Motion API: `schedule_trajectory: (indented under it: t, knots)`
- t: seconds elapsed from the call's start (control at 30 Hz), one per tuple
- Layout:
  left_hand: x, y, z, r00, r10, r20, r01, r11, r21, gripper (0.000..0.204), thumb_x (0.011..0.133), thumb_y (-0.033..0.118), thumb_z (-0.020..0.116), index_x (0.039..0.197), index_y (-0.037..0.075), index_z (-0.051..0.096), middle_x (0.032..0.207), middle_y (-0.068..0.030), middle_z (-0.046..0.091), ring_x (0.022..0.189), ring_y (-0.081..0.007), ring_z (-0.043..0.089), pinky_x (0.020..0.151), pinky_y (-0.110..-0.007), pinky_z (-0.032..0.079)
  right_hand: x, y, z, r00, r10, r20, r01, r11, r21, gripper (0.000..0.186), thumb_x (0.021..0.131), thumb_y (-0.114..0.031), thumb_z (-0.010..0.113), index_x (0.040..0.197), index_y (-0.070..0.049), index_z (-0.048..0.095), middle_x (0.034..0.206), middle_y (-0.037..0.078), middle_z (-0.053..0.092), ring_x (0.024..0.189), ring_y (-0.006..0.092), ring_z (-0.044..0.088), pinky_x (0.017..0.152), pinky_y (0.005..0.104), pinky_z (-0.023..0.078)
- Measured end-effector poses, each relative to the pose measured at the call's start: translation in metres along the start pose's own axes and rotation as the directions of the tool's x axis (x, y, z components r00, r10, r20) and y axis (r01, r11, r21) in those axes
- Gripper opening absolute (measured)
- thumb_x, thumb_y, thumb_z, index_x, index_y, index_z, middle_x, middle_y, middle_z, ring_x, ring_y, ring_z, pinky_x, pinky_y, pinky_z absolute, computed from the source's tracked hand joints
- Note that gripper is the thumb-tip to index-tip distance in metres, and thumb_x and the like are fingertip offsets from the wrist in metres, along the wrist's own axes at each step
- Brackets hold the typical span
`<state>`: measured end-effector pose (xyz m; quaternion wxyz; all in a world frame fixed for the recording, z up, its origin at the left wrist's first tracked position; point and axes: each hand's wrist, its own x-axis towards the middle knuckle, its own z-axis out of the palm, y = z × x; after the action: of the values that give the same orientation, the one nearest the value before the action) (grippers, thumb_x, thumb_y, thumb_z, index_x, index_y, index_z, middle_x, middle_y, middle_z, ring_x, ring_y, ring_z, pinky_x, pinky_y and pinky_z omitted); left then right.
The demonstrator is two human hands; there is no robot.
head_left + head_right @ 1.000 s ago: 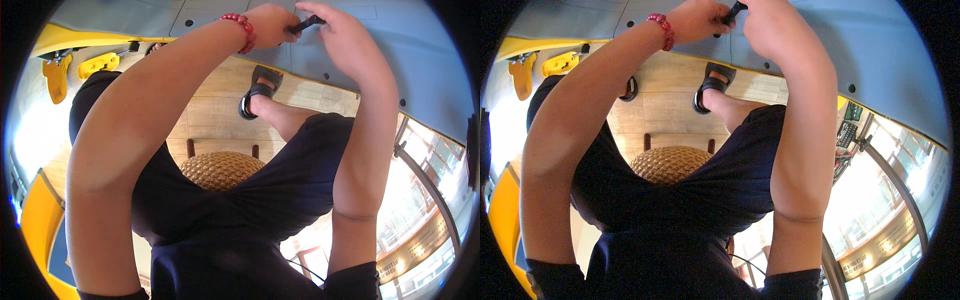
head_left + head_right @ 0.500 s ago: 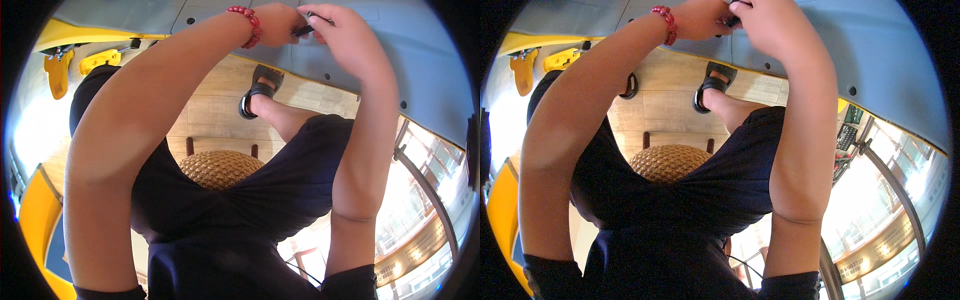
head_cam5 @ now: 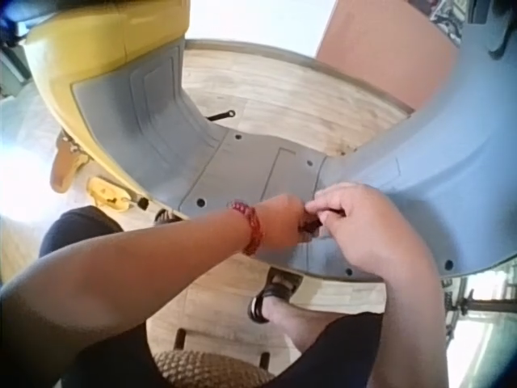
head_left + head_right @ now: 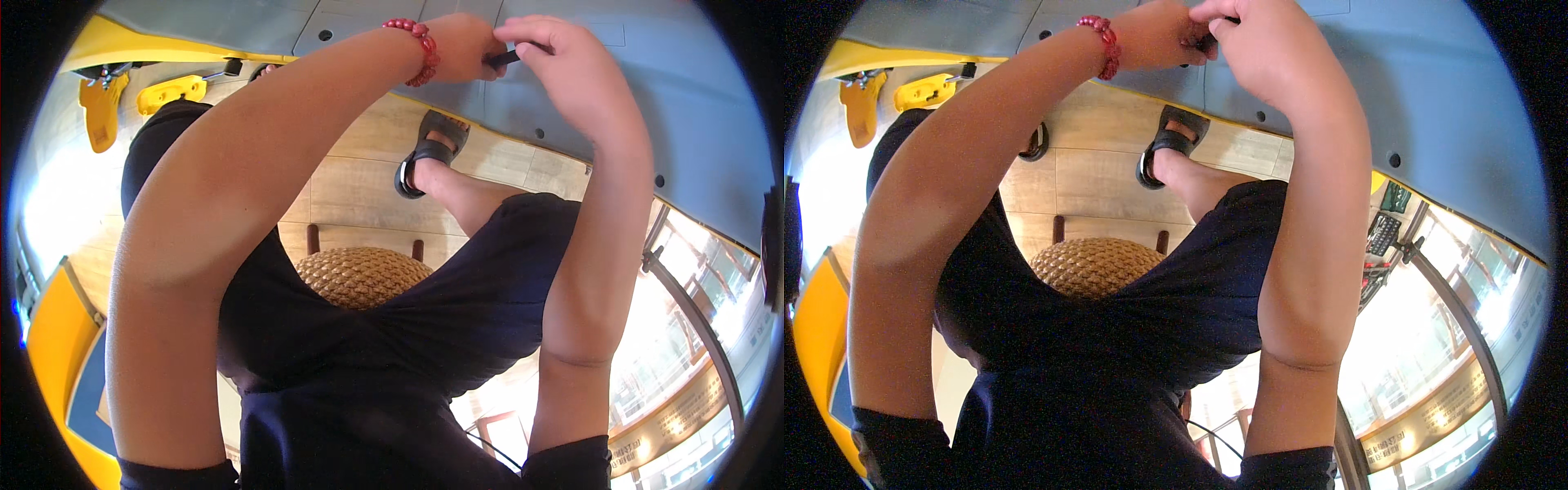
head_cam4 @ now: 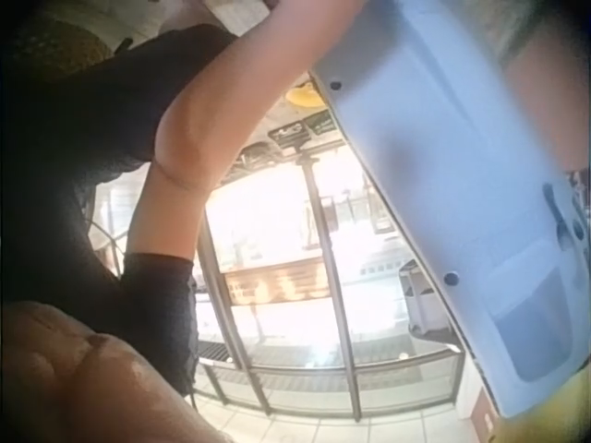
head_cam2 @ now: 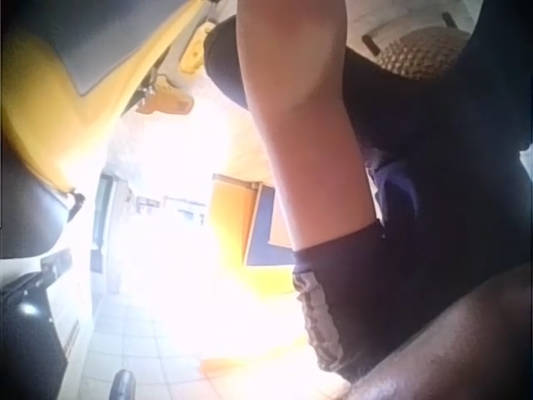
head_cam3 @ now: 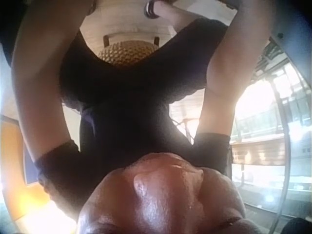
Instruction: Repairing a yellow electric scooter by using a screwdriver to tighten or remove screws from the footboard panel.
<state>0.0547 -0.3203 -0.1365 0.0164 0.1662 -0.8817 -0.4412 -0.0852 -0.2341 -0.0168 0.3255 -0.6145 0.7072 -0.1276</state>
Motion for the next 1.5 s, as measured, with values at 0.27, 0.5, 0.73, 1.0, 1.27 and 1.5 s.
schedule_trajectory:
  t: [0.27, 0.5, 0.73, 1.0, 1.27, 1.5]
  knots:
    - [-0.001, 0.007, -0.002, 0.985, -0.162, -0.065, 0.167, 0.984, 0.069, 0.031, 0.085, 0.032, 0.077, 0.108, 0.012, 0.077, 0.098, -0.0138, 0.077, 0.095, -0.0322, 0.073, 0.089, -0.041, 0.056, 0.002, -0.022, -0.001, 0.946, 0.311, 0.096, -0.295, 0.944, -0.148, 0.038, 0.102, -0.026, 0.061, 0.136, -0.01, 0.065, 0.1, 0.006, 0.073, 0.078, 0.0162, 0.062, 0.077, 0.0312, 0.054]
    - [0.0, 0.0, -0.005, 1.0, -0.018, 0.004, 0.018, 0.999, -0.049, 0.037, 0.085, 0.036, 0.078, 0.112, 0.01, 0.076, 0.1, -0.0136, 0.077, 0.096, -0.0335, 0.072, 0.087, -0.044, 0.056, -0.007, -0.017, -0.007, 0.98, 0.165, 0.113, -0.17, 0.985, 0.036, 0.039, 0.101, -0.028, 0.062, 0.135, -0.008, 0.066, 0.091, 0.002, 0.07, 0.074, 0.0118, 0.059, 0.07, 0.0298, 0.052]
    - [-0.003, 0.01, -0.004, 0.987, -0.159, -0.019, 0.16, 0.983, 0.092, 0.034, 0.087, 0.034, 0.077, 0.111, 0.01, 0.074, 0.1, -0.012, 0.077, 0.094, -0.0319, 0.072, 0.087, -0.042, 0.055, -0.003, -0.015, -0.003, 0.965, 0.26, 0.026, -0.259, 0.966, -0.021, 0.037, 0.1, -0.025, 0.063, 0.131, -0.005, 0.069, 0.089, 0.004, 0.07, 0.078, 0.014, 0.061, 0.075, 0.0306, 0.052]
    - [0.0, -0.001, -0.007, 1.0, -0.023, 0.012, 0.024, 0.999, -0.041, 0.035, 0.087, 0.032, 0.075, 0.111, 0.007, 0.075, 0.103, -0.0134, 0.077, 0.098, -0.0317, 0.072, 0.089, -0.042, 0.055, -0.002, -0.005, -0.002, 0.995, 0.081, -0.061, -0.087, 0.991, -0.104, 0.038, 0.099, -0.027, 0.064, 0.131, -0.007, 0.069, 0.108, 0.013, 0.075, 0.093, 0.0225, 0.068, 0.088, 0.0341, 0.053]
    - [-0.002, 0.012, -0.004, 0.987, -0.159, -0.021, 0.16, 0.984, 0.075, 0.037, 0.087, 0.033, 0.076, 0.113, 0.006, 0.075, 0.104, -0.0143, 0.076, 0.099, -0.0325, 0.072, 0.091, -0.043, 0.055, 0.005, -0.02, 0.001, 0.96, 0.275, -0.055, -0.28, 0.95, -0.14, 0.038, 0.099, -0.029, 0.064, 0.13, -0.008, 0.07, 0.099, 0.011, 0.074, 0.088, 0.0203, 0.066, 0.084, 0.0338, 0.052]
    - [0.003, -0.002, -0.006, 0.997, -0.067, 0.044, 0.063, 0.994, 0.094, 0.041, 0.086, 0.038, 0.078, 0.111, 0.006, 0.074, 0.101, -0.0143, 0.076, 0.098, -0.0326, 0.071, 0.088, -0.044, 0.055, -0.006, -0.022, 0.0, 0.998, 0.055, 0.024, -0.053, 0.996, -0.065, 0.039, 0.1, -0.029, 0.063, 0.131, -0.006, 0.069, 0.095, 0.01, 0.073, 0.081, 0.0173, 0.065, 0.078, 0.0326, 0.053]
